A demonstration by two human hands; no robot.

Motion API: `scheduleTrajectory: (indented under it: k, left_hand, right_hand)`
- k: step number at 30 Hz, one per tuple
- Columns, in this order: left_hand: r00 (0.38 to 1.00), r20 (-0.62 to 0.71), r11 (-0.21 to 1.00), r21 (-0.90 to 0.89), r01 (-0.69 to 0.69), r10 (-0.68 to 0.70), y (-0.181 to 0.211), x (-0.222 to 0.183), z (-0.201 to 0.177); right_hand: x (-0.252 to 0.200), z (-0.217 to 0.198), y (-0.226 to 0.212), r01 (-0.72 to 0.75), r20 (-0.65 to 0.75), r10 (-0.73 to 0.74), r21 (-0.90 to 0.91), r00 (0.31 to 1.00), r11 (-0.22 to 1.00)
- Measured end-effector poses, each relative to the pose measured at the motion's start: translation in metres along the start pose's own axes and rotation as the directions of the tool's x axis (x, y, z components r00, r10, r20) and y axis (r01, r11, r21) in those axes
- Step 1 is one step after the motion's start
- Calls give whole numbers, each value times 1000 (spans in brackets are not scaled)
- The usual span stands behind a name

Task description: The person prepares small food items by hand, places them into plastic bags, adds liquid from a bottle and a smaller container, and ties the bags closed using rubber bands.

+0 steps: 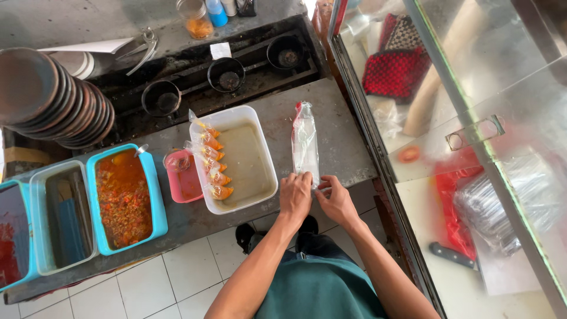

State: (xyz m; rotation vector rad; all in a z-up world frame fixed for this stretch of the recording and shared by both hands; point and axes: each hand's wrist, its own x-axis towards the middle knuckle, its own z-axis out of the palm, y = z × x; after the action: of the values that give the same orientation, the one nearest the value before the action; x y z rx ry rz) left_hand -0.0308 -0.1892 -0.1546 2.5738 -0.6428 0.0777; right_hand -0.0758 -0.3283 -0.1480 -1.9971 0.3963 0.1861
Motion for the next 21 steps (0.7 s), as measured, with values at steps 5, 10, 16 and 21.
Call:
scheduleTrajectory:
  k: [5, 10, 16, 21]
  left_hand:
    - [997, -19, 990, -128, 65, -68, -11, -1, 12]
    - [999, -35, 999, 34, 34, -32, -11, 1, 21]
    - [997, 3, 997, -10, 77, -77, -9, 6, 14]
    - [996, -20, 996, -11, 84, -84, -10, 6, 13]
  right_hand:
    - [1, -3, -9, 83, 35, -79, -142, 996, 986]
    - [1, -1, -4, 183, 19, -185, -282, 983, 942]
    - [2, 2, 10, 219, -12, -230, -252, 973, 943]
    - [4, 4, 10, 213, -27, -230, -286, 973, 934]
